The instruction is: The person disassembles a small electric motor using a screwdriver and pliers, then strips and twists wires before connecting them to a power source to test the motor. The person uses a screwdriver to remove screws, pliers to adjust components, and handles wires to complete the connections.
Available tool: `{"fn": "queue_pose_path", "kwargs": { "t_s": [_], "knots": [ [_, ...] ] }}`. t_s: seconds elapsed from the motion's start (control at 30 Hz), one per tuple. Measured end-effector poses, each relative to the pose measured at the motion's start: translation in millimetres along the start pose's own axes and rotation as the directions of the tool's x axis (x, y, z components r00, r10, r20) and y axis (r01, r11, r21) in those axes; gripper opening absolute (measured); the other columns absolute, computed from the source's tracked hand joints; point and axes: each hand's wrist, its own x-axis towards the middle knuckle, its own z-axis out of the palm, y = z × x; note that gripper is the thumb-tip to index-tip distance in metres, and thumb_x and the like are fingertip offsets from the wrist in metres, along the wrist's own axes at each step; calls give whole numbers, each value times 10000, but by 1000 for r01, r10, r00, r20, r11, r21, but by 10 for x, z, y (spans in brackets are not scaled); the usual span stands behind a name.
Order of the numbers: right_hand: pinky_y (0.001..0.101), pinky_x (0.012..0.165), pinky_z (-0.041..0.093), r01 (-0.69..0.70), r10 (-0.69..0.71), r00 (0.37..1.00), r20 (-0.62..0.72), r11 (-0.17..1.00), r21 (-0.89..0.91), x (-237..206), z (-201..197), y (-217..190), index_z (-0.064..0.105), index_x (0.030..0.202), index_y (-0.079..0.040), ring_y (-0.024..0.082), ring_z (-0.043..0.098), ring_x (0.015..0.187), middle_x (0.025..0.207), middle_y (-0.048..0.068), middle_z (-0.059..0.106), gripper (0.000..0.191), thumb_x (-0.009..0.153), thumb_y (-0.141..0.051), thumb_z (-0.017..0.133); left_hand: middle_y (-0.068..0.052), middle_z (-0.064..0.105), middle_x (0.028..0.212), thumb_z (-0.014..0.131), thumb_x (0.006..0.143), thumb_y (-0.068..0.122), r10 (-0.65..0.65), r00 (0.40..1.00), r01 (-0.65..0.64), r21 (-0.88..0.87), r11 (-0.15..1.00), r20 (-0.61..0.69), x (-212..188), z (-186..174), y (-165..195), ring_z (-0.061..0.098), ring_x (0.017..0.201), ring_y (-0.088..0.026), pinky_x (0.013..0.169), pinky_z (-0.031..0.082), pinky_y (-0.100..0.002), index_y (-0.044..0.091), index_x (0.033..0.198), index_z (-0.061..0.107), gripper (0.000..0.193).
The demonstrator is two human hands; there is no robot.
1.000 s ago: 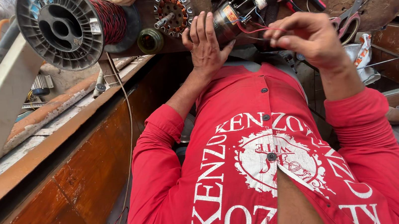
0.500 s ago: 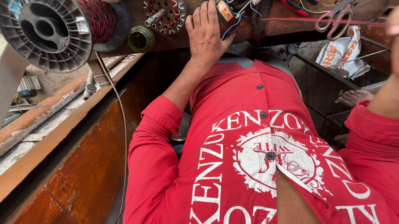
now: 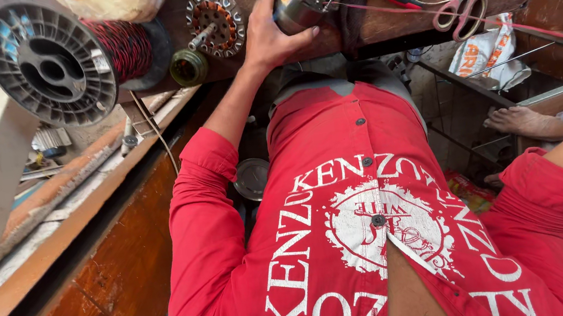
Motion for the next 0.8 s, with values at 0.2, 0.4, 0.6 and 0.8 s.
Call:
{"fn": "queue_pose_path", "kwargs": {
  "t_s": [0.2, 0.4, 0.6, 0.8],
  "knots": [
    [273, 627, 407, -74, 73, 997, -25, 994, -74, 203, 0, 172, 602, 1260, 2, 153, 552, 645, 969, 139, 654, 171, 1151, -114, 667, -132, 650, 1384, 985, 753, 256, 8, 997, 26, -451, 892, 74, -112, 63, 142, 633, 1286, -201, 1160, 499, -349, 0, 1519, 402, 997],
    [254, 590, 378, -221, 219, 975, -27, 971, -87, 237, 471, 698, 583, 1290, 19, 155, 524, 631, 979, 161, 649, 189, 1175, -99, 676, -116, 566, 1458, 996, 728, 209, 37, 990, 60, -646, 761, 136, -412, 79, 424, 570, 1314, -197, 1183, 460, -352, 8, 1573, 320, 1100],
    [243, 570, 360, -336, 336, 942, -9, 940, -62, 59, 690, 1109, 569, 1307, 34, 157, 504, 623, 988, 179, 646, 193, 1209, -85, 686, -123, 499, 1511, 988, 730, 232, 173, 971, 18, -776, 631, 163, -491, 54, 703, 546, 1383, -235, 1202, 435, -378, 69, 1564, 306, 1090],
    [243, 610, 373, -407, 406, 913, -23, 914, -9, 41, 600, 1248, 555, 1307, 24, 136, 460, 604, 991, 166, 635, 179, 1217, -104, 644, -140, 495, 1485, 966, 722, 208, 161, 953, 114, -793, 598, 258, -461, -17, 844, 537, 1401, -220, 1187, 427, -372, 66, 1554, 341, 1050]
  ]
}}
